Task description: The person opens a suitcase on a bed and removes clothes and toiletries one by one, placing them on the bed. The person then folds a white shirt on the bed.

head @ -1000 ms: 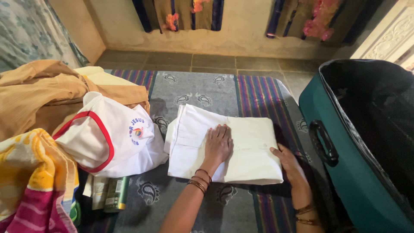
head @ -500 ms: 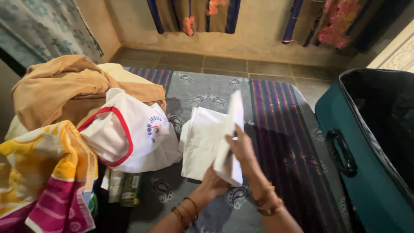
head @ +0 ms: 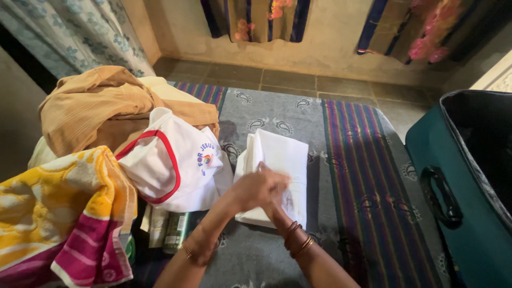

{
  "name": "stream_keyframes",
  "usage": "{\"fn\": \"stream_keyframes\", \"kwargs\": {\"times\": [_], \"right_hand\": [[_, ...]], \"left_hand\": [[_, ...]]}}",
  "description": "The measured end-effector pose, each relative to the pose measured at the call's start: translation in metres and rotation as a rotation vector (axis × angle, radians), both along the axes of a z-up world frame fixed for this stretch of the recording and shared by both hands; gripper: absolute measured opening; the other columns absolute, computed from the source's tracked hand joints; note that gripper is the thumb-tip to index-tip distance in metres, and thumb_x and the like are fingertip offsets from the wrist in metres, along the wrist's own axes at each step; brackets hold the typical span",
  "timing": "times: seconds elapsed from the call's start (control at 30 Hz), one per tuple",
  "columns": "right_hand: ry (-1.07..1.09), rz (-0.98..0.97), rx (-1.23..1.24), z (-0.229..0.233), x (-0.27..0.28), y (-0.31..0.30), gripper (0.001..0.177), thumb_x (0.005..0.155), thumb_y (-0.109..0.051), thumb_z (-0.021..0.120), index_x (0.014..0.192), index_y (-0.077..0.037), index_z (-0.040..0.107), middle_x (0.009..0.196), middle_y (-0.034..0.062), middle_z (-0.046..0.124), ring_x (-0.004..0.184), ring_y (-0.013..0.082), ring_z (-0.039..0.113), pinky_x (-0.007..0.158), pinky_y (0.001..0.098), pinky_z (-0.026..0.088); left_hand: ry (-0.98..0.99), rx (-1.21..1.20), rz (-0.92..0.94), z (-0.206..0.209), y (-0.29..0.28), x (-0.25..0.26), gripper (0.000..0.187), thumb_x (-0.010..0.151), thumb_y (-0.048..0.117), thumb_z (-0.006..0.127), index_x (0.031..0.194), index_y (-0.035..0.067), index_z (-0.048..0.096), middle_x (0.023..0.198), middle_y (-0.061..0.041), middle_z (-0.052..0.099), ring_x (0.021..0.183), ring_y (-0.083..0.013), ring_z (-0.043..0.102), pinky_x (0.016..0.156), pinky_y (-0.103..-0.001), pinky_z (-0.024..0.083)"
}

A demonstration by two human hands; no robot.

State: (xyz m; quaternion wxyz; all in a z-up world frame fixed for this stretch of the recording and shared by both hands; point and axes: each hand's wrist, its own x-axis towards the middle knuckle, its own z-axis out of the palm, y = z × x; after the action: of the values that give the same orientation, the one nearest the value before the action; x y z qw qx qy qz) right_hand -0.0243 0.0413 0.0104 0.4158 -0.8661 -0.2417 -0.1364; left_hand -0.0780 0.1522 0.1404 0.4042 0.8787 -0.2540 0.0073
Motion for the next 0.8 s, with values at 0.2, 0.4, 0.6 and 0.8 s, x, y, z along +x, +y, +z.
{"fn": "stream_keyframes", "kwargs": {"times": [0.2,0.4,0.6,0.8], "right_hand": [[0.022,-0.039,-0.255,-0.004,-0.019,0.015,0.053,0.085,-0.026,0.072,0.131,-0.004,0.058,0.130,0.0219,0.060,0.120,0.0385,0.057,0.097,0.0469,0.046],[0.081,0.268,-0.584,0.034,-0.051,-0.032,0.025,0.089,-0.019,0.066,0.108,-0.004,0.067,0.112,0.0162,0.066,0.108,0.0336,0.063,0.095,0.0449,0.050],[-0.222,-0.022,-0.475,0.055,0.021,-0.074,0.065,0.094,-0.046,0.059,0.140,-0.001,0.051,0.150,0.0179,0.046,0.139,0.0343,0.041,0.112,0.0506,0.033],[-0.019,-0.108,-0.625,0.024,0.034,-0.072,0.080,0.096,-0.061,0.052,0.157,-0.012,0.034,0.166,0.0137,0.028,0.154,0.0319,0.021,0.120,0.0615,0.017]], "left_hand": [[-0.172,0.185,0.151,-0.079,-0.029,0.104,0.057,0.103,0.052,0.046,0.144,0.014,0.055,0.159,-0.009,0.042,0.151,-0.0328,0.031,0.119,-0.054,0.021],[-0.306,0.466,0.343,-0.150,-0.008,0.128,0.066,0.102,0.056,0.038,0.154,0.016,0.042,0.161,-0.007,0.037,0.150,-0.0283,0.029,0.120,-0.054,0.019],[-0.460,0.472,0.435,-0.167,-0.010,0.120,0.061,0.102,0.046,0.042,0.153,0.013,0.044,0.160,-0.008,0.042,0.150,-0.0270,0.033,0.121,-0.052,0.023],[-0.474,0.425,0.526,-0.174,-0.010,0.133,0.056,0.103,0.044,0.046,0.152,0.016,0.047,0.160,-0.010,0.042,0.149,-0.0274,0.034,0.122,-0.049,0.024]]}}
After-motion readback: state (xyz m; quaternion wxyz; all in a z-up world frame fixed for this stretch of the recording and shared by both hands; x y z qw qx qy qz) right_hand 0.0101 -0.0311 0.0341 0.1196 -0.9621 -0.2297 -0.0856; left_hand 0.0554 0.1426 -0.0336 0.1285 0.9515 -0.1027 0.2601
